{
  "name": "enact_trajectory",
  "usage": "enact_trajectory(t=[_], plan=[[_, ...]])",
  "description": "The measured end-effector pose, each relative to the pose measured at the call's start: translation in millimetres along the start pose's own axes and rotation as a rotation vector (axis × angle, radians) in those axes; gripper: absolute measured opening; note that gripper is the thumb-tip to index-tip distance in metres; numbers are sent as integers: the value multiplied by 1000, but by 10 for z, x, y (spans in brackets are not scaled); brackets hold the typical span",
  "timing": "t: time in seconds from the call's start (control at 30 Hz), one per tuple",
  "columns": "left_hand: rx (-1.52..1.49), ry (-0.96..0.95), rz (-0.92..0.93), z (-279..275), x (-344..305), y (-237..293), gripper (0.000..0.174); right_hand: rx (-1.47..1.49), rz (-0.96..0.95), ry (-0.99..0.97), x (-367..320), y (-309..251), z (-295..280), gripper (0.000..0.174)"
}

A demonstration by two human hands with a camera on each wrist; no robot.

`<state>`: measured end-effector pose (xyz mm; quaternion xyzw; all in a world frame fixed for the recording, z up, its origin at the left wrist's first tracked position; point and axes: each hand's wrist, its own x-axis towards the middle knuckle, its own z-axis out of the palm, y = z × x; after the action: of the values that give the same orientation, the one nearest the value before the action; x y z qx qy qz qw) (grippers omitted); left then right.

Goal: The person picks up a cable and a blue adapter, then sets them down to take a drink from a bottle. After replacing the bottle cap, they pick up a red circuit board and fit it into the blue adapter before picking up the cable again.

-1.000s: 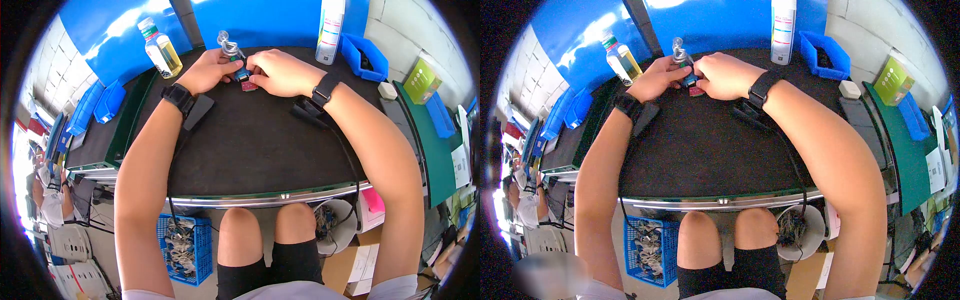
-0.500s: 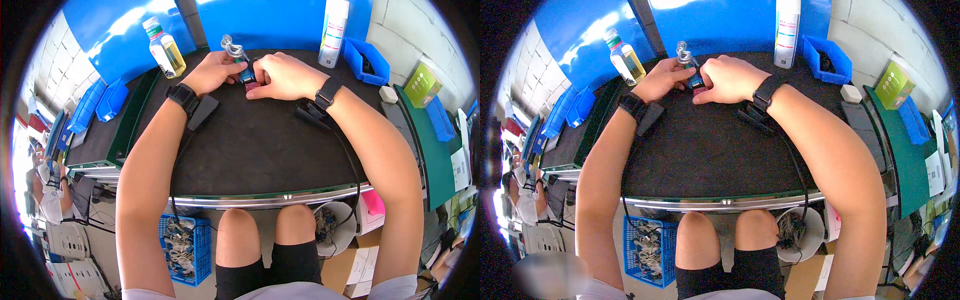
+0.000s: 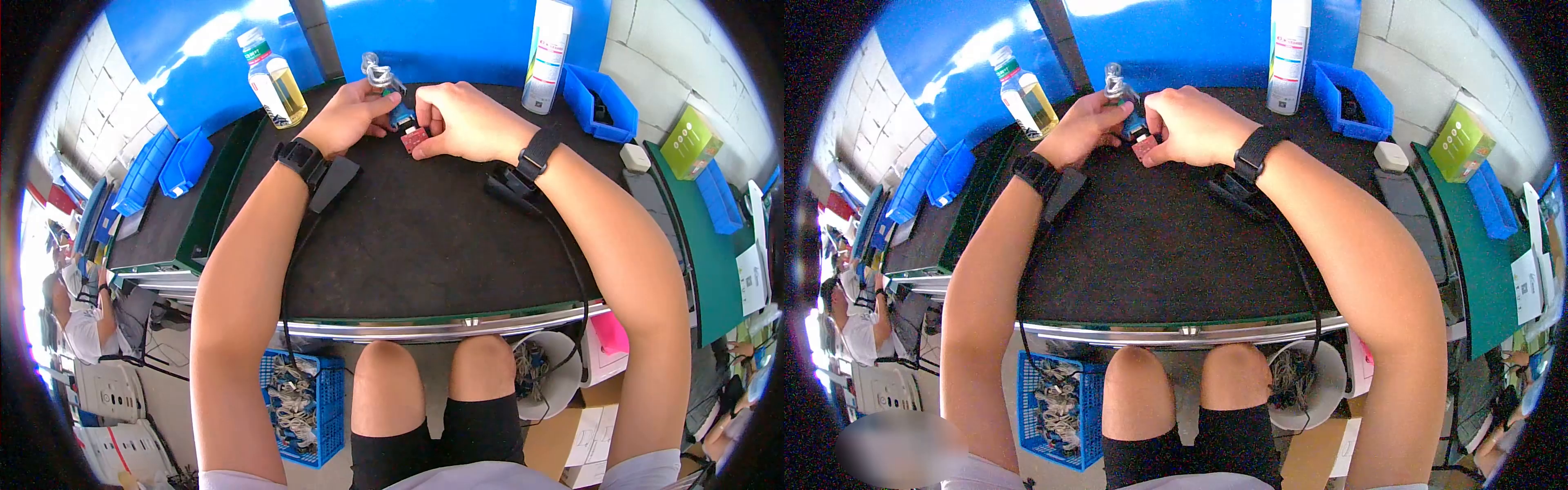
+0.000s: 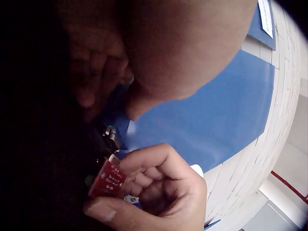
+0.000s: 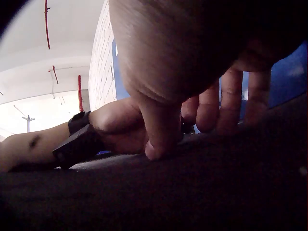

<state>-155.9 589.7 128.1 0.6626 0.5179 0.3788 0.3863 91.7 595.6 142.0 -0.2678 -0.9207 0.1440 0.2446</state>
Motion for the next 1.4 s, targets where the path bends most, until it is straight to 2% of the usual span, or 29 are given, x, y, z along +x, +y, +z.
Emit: enact_trajectory(t=[0.07, 0.2, 0.3, 0.57, 1.1, 1.4], plan=[[-140, -14, 27, 22, -62, 62, 39, 38, -1, 6, 17, 55, 24, 39], [-220, -60, 90, 9, -25, 13, 40, 96, 38, -2, 37, 131, 54, 40], [-245, -68, 108, 24, -35, 31, 40, 117, 114, -16, 47, 179, 75, 48], [-201, -89, 210, 66, -73, 100, 40, 376, 108, -105, 40, 163, 42, 35], [-71, -123, 219, 64, -60, 111, 40, 305, 125, -130, 45, 199, 42, 31], [-11, -75, 224, 74, -73, 137, 39, 295, 146, -165, 20, 109, -34, 29]])
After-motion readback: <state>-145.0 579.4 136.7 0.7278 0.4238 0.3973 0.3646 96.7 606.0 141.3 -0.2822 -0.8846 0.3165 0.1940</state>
